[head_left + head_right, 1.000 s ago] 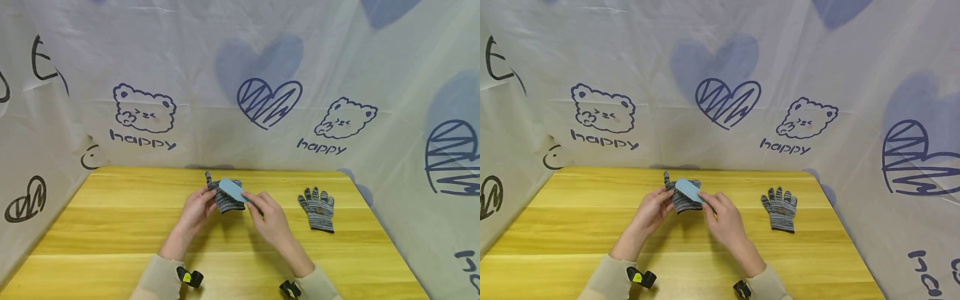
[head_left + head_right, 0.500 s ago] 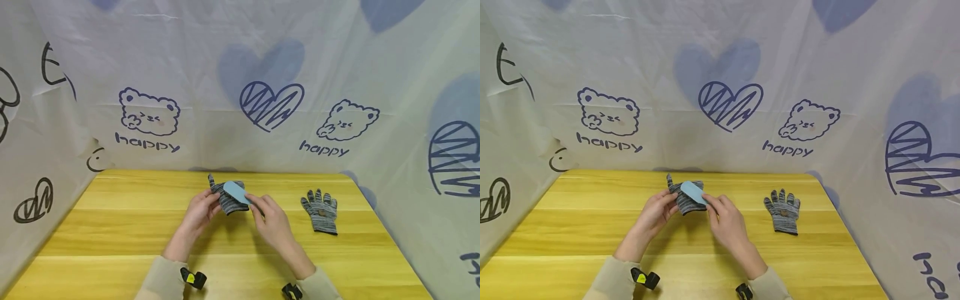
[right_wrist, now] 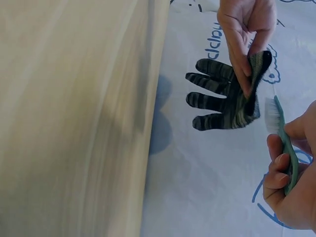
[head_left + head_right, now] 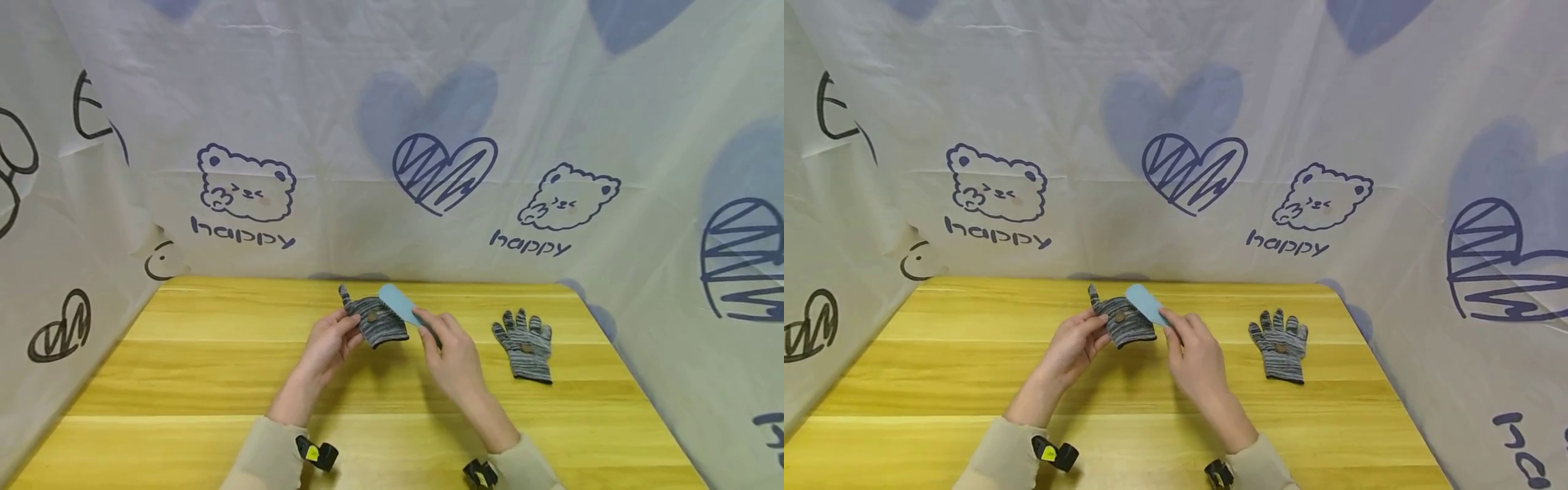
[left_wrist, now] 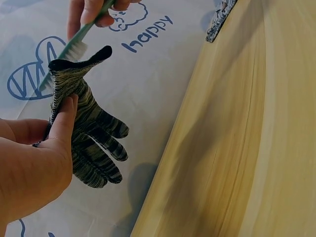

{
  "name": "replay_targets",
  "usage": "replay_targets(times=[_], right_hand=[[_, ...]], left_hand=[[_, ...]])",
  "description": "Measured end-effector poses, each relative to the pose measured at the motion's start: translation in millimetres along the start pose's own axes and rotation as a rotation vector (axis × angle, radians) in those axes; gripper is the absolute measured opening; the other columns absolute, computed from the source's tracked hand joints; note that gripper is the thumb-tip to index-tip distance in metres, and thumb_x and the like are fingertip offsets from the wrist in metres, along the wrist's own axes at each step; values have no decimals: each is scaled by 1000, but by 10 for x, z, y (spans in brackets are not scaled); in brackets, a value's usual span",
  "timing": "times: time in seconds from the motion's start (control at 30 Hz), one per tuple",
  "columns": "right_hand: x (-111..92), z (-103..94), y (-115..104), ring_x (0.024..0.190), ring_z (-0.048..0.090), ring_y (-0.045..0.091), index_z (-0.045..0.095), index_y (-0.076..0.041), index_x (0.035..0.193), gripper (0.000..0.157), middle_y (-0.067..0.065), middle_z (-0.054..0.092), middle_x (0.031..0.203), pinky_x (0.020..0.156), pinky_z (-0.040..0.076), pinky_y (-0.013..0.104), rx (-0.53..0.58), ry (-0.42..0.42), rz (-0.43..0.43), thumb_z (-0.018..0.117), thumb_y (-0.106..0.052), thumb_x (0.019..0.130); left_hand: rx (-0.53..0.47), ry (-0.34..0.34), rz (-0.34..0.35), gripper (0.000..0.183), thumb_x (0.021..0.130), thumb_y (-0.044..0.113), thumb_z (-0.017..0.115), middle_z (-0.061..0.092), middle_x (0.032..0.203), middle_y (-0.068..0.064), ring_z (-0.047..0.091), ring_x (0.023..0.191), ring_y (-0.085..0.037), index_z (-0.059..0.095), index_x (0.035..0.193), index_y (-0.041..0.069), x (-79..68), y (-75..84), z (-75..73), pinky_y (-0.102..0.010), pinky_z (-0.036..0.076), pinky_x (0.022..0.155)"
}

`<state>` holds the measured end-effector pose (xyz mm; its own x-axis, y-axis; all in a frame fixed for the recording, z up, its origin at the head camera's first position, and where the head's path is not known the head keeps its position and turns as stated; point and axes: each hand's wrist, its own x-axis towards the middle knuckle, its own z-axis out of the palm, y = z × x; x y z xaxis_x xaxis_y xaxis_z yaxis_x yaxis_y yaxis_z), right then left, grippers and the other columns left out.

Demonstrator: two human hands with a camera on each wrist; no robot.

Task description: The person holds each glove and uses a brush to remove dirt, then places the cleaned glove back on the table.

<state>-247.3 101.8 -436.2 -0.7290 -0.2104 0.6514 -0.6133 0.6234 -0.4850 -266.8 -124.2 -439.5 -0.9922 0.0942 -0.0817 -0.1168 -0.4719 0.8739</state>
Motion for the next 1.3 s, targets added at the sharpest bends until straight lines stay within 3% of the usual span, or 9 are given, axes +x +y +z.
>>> replay_targets(times=[0.27, 0.43, 0.67, 1.3], right_hand=[[14, -40, -14, 70, 48, 8, 70, -12, 136, 34, 3, 64, 95, 57, 43, 23, 60, 3, -63, 66, -9, 102], [-1, -25, -55, 69, 45, 6, 70, -14, 137, 36, 1, 64, 95, 56, 42, 22, 51, -86, -104, 67, -9, 101], [-24, 29, -79, 73, 49, 7, 72, -18, 135, 40, 0, 64, 96, 59, 47, 22, -15, -196, -84, 72, -4, 97], [-22, 41, -15, 66, 46, 6, 73, -19, 133, 36, -2, 63, 94, 52, 40, 20, -49, -89, -26, 69, -7, 100]], left_hand=[[17, 3, 11, 43, 108, -2, 41, 71, 106, -3, 72, 93, -7, 37, 147, -20, 3, 13, -32, -17, 58, 86], [25, 7, -6, 44, 108, -2, 42, 71, 105, -2, 71, 93, -6, 37, 147, -20, 6, 21, -28, -17, 58, 86], [40, 8, -4, 42, 107, -1, 40, 72, 103, -2, 72, 90, -6, 40, 145, -20, 9, 10, -27, -16, 59, 81], [72, -19, 13, 42, 107, -2, 44, 71, 107, -4, 70, 92, -6, 40, 144, -20, -3, -22, -26, -15, 58, 82]])
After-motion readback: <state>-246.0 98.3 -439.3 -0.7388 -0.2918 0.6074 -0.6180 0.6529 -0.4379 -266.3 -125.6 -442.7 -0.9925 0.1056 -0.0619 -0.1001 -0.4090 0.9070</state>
